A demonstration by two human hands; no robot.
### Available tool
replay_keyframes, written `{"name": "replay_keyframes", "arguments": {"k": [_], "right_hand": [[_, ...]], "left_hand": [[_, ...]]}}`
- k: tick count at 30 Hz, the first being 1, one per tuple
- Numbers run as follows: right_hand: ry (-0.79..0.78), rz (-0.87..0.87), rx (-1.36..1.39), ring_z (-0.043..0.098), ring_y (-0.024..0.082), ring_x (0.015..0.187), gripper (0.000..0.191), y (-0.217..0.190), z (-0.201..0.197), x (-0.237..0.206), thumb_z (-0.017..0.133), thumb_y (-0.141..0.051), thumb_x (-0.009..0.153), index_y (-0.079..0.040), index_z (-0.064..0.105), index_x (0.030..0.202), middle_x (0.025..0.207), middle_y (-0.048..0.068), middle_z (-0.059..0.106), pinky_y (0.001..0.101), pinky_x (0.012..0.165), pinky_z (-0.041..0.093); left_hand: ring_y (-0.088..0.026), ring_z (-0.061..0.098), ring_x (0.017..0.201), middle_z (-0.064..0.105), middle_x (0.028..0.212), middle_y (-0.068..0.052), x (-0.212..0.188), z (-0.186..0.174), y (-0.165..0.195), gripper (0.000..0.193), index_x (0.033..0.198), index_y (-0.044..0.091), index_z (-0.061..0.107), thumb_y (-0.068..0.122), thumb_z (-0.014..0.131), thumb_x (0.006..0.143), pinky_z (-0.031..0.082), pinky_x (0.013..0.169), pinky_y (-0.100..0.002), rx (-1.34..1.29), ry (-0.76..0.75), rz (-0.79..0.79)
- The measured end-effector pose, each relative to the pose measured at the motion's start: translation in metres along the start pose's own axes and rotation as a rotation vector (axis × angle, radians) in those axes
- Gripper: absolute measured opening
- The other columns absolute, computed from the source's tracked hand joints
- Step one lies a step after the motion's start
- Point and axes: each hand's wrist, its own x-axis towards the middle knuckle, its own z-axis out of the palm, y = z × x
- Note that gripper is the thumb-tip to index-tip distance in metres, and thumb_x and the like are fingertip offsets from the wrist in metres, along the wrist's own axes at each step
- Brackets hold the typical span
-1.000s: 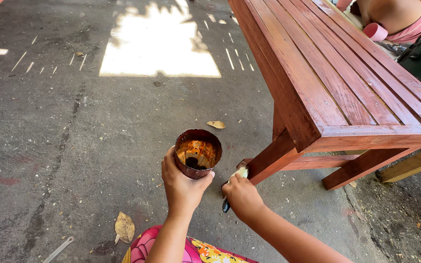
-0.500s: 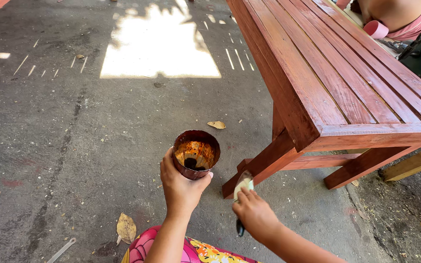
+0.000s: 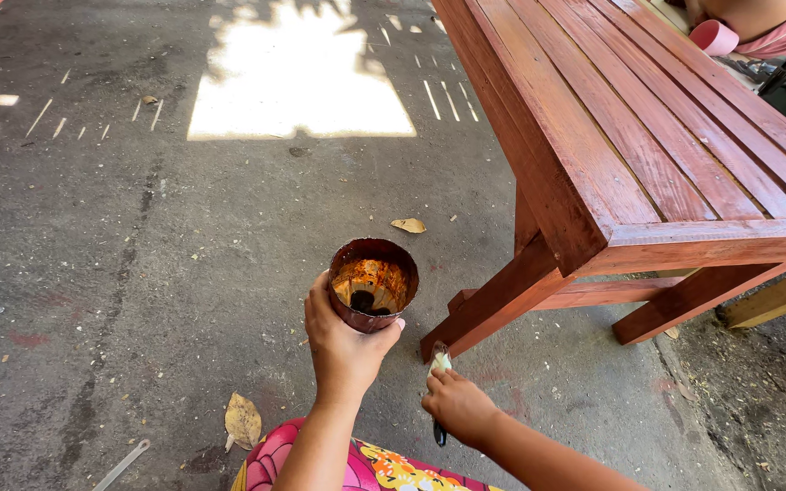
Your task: The person sits on the ground beside a slatted wooden bench, holding a can of reddish-brown wood stain in one hand and a paintbrush in the other. They dip the brush into the can and apply stain to the bench legs, stretcher, and lower frame, working around the bench.
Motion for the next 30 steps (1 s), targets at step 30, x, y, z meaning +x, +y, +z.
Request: {"name": "replay_keyframes", "arguments": {"k": [30], "right_hand": [[-0.384,-0.122,0.42,0.07,0.025,0.081,0.029,0.098,-0.011,0.111,0.071,0.004,0.07,-0.017,0.076,0.089,0.086,0.004,0.074,0.0372,0.072,0.054]], "left_hand": [[-0.039,0.055,0.124,0.056,0.13,-0.018,0.0,-0.002,0.003,0.099,0.135,0.004,0.047,0.021,0.095,0.05,0.045,0.102,-0.051,0.02,0.063,0.013]]}}
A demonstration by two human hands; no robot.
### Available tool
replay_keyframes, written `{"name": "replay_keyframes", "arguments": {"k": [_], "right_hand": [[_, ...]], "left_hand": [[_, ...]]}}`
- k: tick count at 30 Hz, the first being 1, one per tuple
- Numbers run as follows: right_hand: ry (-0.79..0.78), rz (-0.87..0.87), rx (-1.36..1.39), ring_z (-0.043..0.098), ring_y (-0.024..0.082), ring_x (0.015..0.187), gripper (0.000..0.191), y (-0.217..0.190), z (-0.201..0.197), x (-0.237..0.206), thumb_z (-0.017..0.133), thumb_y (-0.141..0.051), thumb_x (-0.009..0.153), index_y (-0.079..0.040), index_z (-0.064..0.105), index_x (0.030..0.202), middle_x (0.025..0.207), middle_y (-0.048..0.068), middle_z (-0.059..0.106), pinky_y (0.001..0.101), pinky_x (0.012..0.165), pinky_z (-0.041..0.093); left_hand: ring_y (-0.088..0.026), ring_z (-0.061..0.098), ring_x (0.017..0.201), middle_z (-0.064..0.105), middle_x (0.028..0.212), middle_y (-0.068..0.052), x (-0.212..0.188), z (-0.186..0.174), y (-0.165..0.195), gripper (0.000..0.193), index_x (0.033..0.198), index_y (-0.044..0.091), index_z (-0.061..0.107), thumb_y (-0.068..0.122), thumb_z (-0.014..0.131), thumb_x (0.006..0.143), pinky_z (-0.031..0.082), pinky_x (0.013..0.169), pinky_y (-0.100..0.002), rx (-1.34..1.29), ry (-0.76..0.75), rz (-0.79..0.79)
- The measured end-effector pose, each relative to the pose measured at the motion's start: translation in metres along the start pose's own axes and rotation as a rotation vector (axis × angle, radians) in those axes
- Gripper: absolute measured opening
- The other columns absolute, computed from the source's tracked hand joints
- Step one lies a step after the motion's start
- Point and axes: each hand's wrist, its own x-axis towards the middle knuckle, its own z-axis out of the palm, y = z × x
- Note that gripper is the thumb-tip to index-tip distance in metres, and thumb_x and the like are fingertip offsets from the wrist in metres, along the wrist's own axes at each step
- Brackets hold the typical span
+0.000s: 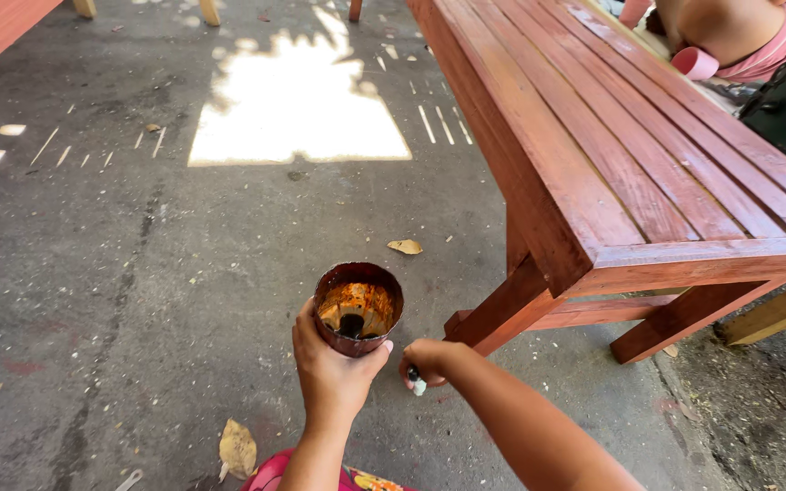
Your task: The person sits on the ground beside a slatted wooden bench, holding a can of reddish-brown wood stain in one hand and a paintbrush in the other. They dip the brush into the can and apply stain to the bench legs, stretcher, and lower frame, working around the bench.
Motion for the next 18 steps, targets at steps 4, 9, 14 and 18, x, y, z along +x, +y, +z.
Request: {"name": "replay_keyframes", "arguments": {"k": [4,9,14,18], "right_hand": [[0.079,0.168,0.006,0.071,0.025,0.082,0.025,-0.018,-0.012,-0.029,0.068,0.0,0.073,-0.018,0.076,0.089,0.084,0.003,0.074,0.0409,0.069,0.055],[0.409,0.227,-0.199,0.068,0.031,0.092,0.019,-0.083,-0.058,-0.136,0.071,-0.003,0.071,-0.015,0.074,0.085,0.089,0.007,0.07,0.0453,0.075,0.054],[0.721,0.373,-0.391,0.053,0.036,0.131,0.021,-0.149,-0.076,-0.236,0.068,0.0,0.067,-0.007,0.068,0.087,0.108,0.012,0.065,0.0442,0.095,0.052],[0.93,0.339,-0.525,0.051,0.044,0.13,0.03,-0.164,-0.056,-0.241,0.066,-0.006,0.069,-0.003,0.064,0.098,0.124,0.025,0.06,0.0504,0.102,0.045]], "left_hand": [[-0.036,0.057,0.123,0.057,0.128,-0.016,-0.001,0.005,0.002,0.097,0.134,0.005,0.048,0.023,0.094,0.051,0.049,0.099,-0.049,-0.02,-0.043,-0.05],[-0.037,0.056,0.123,0.057,0.129,-0.016,0.005,0.009,0.003,0.1,0.135,0.004,0.047,0.023,0.095,0.049,0.048,0.1,-0.049,-0.005,-0.045,-0.036],[-0.038,0.055,0.124,0.056,0.129,-0.018,0.006,0.011,0.001,0.102,0.136,0.003,0.045,0.022,0.096,0.049,0.048,0.1,-0.05,0.003,-0.058,-0.054],[-0.038,0.055,0.124,0.055,0.13,-0.019,0.003,0.016,0.003,0.102,0.138,0.003,0.044,0.022,0.095,0.051,0.049,0.099,-0.049,-0.005,-0.071,-0.049]]}}
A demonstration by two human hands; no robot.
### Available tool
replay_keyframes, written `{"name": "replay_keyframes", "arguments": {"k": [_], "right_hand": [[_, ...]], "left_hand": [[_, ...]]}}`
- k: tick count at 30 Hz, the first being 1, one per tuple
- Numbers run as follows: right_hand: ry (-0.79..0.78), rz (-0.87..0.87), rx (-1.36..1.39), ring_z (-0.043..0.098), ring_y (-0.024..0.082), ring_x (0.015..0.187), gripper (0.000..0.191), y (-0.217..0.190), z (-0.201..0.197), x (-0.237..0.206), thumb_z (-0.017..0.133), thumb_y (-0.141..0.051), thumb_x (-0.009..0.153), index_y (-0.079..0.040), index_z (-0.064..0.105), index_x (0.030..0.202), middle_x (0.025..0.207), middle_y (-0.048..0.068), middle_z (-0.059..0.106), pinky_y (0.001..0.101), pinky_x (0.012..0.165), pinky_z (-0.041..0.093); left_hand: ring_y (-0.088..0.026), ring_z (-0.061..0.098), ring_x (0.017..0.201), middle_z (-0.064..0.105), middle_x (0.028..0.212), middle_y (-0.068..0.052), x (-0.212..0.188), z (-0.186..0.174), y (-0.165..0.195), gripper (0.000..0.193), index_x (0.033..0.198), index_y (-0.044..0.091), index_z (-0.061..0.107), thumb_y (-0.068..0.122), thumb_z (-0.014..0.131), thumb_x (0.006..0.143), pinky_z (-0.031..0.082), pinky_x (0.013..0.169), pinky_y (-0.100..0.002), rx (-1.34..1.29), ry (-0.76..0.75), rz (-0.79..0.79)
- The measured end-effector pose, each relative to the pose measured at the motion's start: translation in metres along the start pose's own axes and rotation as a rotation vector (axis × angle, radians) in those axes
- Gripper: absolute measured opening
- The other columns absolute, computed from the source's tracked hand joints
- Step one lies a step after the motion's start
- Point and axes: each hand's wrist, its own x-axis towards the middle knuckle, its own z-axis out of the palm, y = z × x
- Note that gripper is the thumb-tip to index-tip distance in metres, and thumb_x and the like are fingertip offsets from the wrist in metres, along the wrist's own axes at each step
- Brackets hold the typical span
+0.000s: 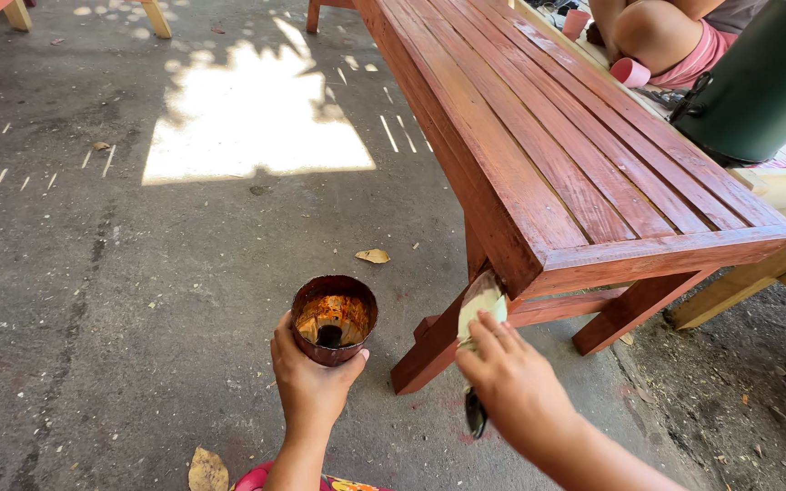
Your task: The person sits on the ground beside a slatted wooden bench, holding a can of reddish-brown wood stain in one hand and a paintbrush in the other. They dip the brush into the can and apply stain to the bench legs, stretcher, and lower frame, working around the bench.
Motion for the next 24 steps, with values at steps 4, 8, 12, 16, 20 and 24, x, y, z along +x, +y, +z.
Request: {"name": "replay_keyframes", "arguments": {"k": [4,8,12,16,20,24], "right_hand": [[-0.065,-0.097,-0.011,0.049,0.047,0.133,0.028,-0.021,0.034,-0.008,0.064,-0.012,0.077,-0.001,0.061,0.103,0.132,0.03,0.055,0.0541,0.108,0.041],[0.054,-0.065,0.047,0.049,0.048,0.131,0.035,-0.014,0.038,-0.012,0.062,-0.011,0.081,-0.003,0.061,0.114,0.134,0.031,0.054,0.053,0.109,0.041],[0.227,0.019,-0.009,0.05,0.047,0.133,0.039,0.008,0.029,-0.011,0.062,-0.013,0.08,-0.006,0.062,0.119,0.136,0.03,0.055,0.0528,0.109,0.041],[0.093,-0.069,-0.096,0.05,0.05,0.131,0.04,0.004,0.056,-0.026,0.062,-0.014,0.078,-0.002,0.061,0.116,0.134,0.034,0.054,0.0552,0.109,0.04],[-0.086,-0.145,0.019,0.054,0.048,0.129,0.027,-0.022,0.114,-0.054,0.064,-0.018,0.088,-0.003,0.061,0.109,0.133,0.034,0.055,0.0551,0.109,0.042],[-0.269,-0.228,0.325,0.061,0.042,0.124,0.029,-0.027,0.143,-0.071,0.065,-0.011,0.088,-0.009,0.063,0.117,0.129,0.025,0.06,0.0481,0.1,0.051]], "left_hand": [[-0.038,0.056,0.123,0.055,0.13,-0.018,-0.003,0.006,0.005,0.102,0.136,0.004,0.045,0.022,0.095,0.05,0.048,0.099,-0.05,0.018,-0.018,-0.003],[-0.039,0.055,0.123,0.056,0.128,-0.019,-0.006,0.009,0.006,0.102,0.136,0.004,0.045,0.023,0.096,0.049,0.047,0.1,-0.05,0.035,-0.009,0.035],[-0.039,0.057,0.121,0.058,0.127,-0.018,-0.008,0.01,0.003,0.101,0.135,0.004,0.046,0.024,0.097,0.049,0.048,0.101,-0.05,0.052,-0.011,0.047],[-0.04,0.056,0.123,0.057,0.129,-0.02,-0.012,0.014,0.002,0.102,0.136,0.004,0.045,0.025,0.095,0.05,0.047,0.1,-0.051,0.055,-0.008,0.068],[-0.039,0.056,0.122,0.057,0.128,-0.02,-0.014,0.018,0.0,0.101,0.135,0.004,0.046,0.026,0.096,0.05,0.048,0.1,-0.051,0.075,-0.023,0.068],[-0.04,0.056,0.122,0.057,0.128,-0.02,-0.018,0.023,-0.004,0.1,0.135,0.003,0.046,0.026,0.096,0.051,0.048,0.1,-0.052,0.086,-0.042,0.111]]}}
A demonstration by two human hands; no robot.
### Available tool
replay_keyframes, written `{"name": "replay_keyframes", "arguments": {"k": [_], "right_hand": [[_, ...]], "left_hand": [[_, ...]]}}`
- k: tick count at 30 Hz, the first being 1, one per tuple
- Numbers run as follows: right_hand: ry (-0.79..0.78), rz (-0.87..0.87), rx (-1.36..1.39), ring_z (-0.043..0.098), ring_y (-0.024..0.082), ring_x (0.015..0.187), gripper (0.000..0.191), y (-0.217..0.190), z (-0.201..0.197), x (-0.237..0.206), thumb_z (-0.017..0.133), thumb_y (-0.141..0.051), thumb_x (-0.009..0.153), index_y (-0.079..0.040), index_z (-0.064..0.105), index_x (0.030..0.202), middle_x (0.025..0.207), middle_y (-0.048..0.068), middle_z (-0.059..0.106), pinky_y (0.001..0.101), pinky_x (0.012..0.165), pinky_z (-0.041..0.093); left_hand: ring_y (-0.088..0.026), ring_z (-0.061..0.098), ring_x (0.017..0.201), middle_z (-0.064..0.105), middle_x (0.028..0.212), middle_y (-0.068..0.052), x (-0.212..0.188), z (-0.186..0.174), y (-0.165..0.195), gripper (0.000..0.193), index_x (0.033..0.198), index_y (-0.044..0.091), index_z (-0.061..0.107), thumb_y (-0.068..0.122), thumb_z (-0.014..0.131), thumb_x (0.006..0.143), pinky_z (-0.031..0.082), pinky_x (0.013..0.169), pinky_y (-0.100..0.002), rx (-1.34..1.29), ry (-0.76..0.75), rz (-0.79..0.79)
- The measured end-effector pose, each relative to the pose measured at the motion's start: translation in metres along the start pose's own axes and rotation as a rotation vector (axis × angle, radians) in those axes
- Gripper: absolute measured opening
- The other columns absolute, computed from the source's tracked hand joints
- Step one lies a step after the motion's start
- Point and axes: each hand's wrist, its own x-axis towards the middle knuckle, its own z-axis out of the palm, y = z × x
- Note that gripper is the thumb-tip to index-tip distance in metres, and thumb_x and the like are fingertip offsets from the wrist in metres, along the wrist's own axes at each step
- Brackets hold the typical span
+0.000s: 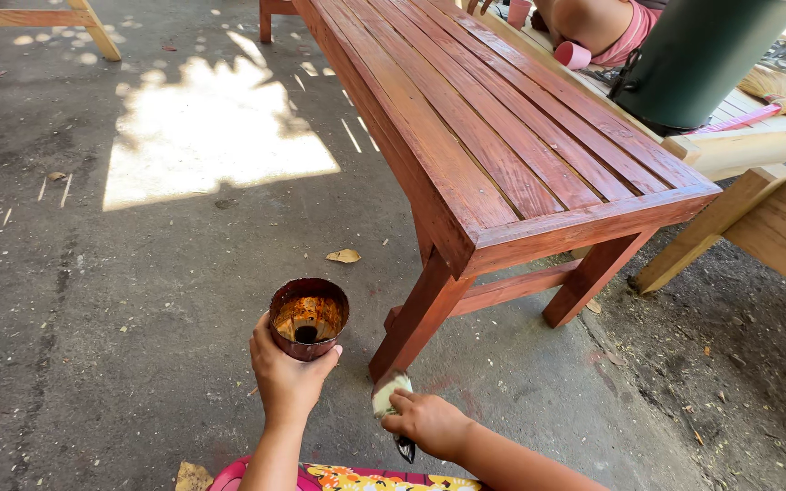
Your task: The person sits on the ground beside a slatted wooden bench, holding a can of reddish-brown wood stain in one hand and a paintbrush in the other. They dip the brush into the can and apply stain to the bench legs, stretcher, and lower frame, working around the bench.
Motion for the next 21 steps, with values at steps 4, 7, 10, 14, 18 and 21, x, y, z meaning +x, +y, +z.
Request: {"name": "replay_keyframes", "arguments": {"k": [4,7,10,14,18,21], "right_hand": [[0.108,0.156,0.361,0.067,0.039,0.108,0.05,-0.004,-0.03,-0.026,0.07,0.002,0.074,-0.013,0.07,0.122,0.123,0.017,0.068,0.0464,0.087,0.055],[0.317,0.383,0.553,0.072,0.032,0.097,0.042,-0.009,-0.076,-0.059,0.08,-0.004,0.076,-0.013,0.071,0.116,0.11,0.012,0.074,0.0399,0.082,0.058],[0.564,0.632,0.75,0.073,0.017,0.085,0.036,-0.009,-0.114,-0.096,0.085,-0.008,0.076,-0.011,0.072,0.11,0.094,0.005,0.079,0.035,0.079,0.06],[0.94,0.961,0.89,0.066,0.01,0.075,0.034,0.01,-0.124,-0.129,0.086,-0.008,0.076,-0.008,0.07,0.106,0.085,0.005,0.074,0.0318,0.068,0.058],[1.294,1.143,1.445,0.07,0.021,0.072,0.03,0.042,-0.082,-0.133,0.077,-0.008,0.079,-0.008,0.061,0.104,0.087,0.009,0.07,0.0357,0.065,0.06],[1.427,1.383,1.842,0.073,0.029,0.074,0.024,0.055,-0.022,-0.113,0.071,-0.013,0.085,-0.002,0.064,0.105,0.093,0.014,0.072,0.0428,0.071,0.062]], "left_hand": [[-0.039,0.057,0.121,0.058,0.128,-0.02,-0.004,0.007,0.003,0.1,0.134,0.004,0.047,0.025,0.096,0.05,0.049,0.1,-0.05,-0.031,-0.044,-0.004],[-0.037,0.058,0.122,0.057,0.128,-0.018,-0.008,0.013,0.009,0.1,0.135,0.005,0.048,0.023,0.095,0.049,0.05,0.099,-0.048,-0.064,-0.134,-0.002],[-0.036,0.058,0.123,0.059,0.129,-0.017,-0.016,0.016,0.014,0.101,0.135,0.007,0.049,0.02,0.095,0.046,0.051,0.099,-0.047,-0.037,-0.241,0.032],[-0.035,0.059,0.122,0.059,0.129,-0.016,-0.025,0.022,0.02,0.103,0.135,0.007,0.049,0.019,0.097,0.045,0.05,0.1,-0.046,0.016,-0.314,0.05],[-0.033,0.062,0.121,0.06,0.13,-0.016,-0.035,0.019,0.029,0.101,0.135,0.004,0.049,0.021,0.096,0.048,0.052,0.098,-0.044,-0.036,-0.227,0.018],[-0.032,0.064,0.12,0.061,0.13,-0.017,-0.043,0.013,0.04,0.1,0.135,0.001,0.049,0.023,0.096,0.051,0.052,0.099,-0.043,-0.046,-0.158,0.036]]}}
